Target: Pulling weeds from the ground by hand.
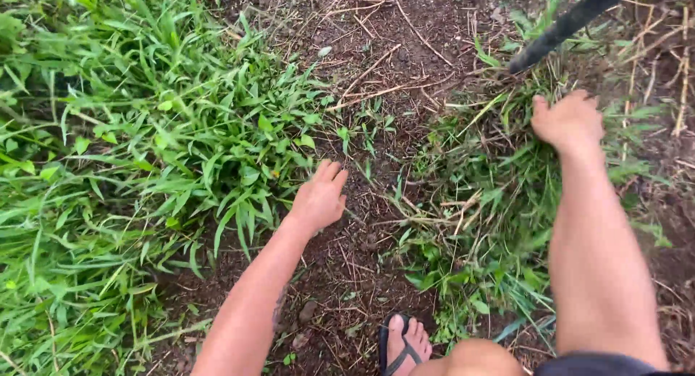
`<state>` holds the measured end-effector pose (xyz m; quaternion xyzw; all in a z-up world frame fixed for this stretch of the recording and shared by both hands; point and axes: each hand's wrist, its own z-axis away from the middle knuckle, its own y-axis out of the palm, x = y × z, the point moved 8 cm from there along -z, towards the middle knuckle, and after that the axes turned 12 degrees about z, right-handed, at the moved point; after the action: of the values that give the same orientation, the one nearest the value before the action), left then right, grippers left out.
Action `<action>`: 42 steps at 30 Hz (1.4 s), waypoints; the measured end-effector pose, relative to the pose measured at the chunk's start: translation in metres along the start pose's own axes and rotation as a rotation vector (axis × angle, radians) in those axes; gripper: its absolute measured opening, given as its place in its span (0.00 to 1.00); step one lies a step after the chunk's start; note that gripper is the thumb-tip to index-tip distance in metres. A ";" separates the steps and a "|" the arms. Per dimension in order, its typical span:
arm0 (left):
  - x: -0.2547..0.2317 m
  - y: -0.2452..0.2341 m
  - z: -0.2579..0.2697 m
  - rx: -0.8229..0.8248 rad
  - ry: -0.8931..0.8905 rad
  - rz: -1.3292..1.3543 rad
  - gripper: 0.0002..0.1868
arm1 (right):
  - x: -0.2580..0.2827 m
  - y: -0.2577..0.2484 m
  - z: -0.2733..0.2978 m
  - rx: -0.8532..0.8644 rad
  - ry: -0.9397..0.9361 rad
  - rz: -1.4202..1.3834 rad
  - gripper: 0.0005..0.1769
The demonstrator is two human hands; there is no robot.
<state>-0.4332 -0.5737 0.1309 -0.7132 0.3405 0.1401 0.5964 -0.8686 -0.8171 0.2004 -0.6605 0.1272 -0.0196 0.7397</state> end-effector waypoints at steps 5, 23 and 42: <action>0.031 0.045 -0.076 0.056 -0.136 -0.116 0.28 | 0.002 -0.074 0.066 -0.088 0.022 0.053 0.60; 0.101 0.147 -0.184 0.248 -0.179 -0.309 0.29 | 0.226 -0.046 0.188 0.296 -0.770 -0.047 0.21; 0.133 0.067 -0.106 0.148 -0.102 -0.104 0.05 | 0.314 0.148 0.082 0.545 0.255 -0.891 0.34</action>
<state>-0.4016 -0.7206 0.0261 -0.6760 0.2818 0.1197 0.6703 -0.5676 -0.7807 0.0122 -0.4270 -0.0861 -0.4440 0.7830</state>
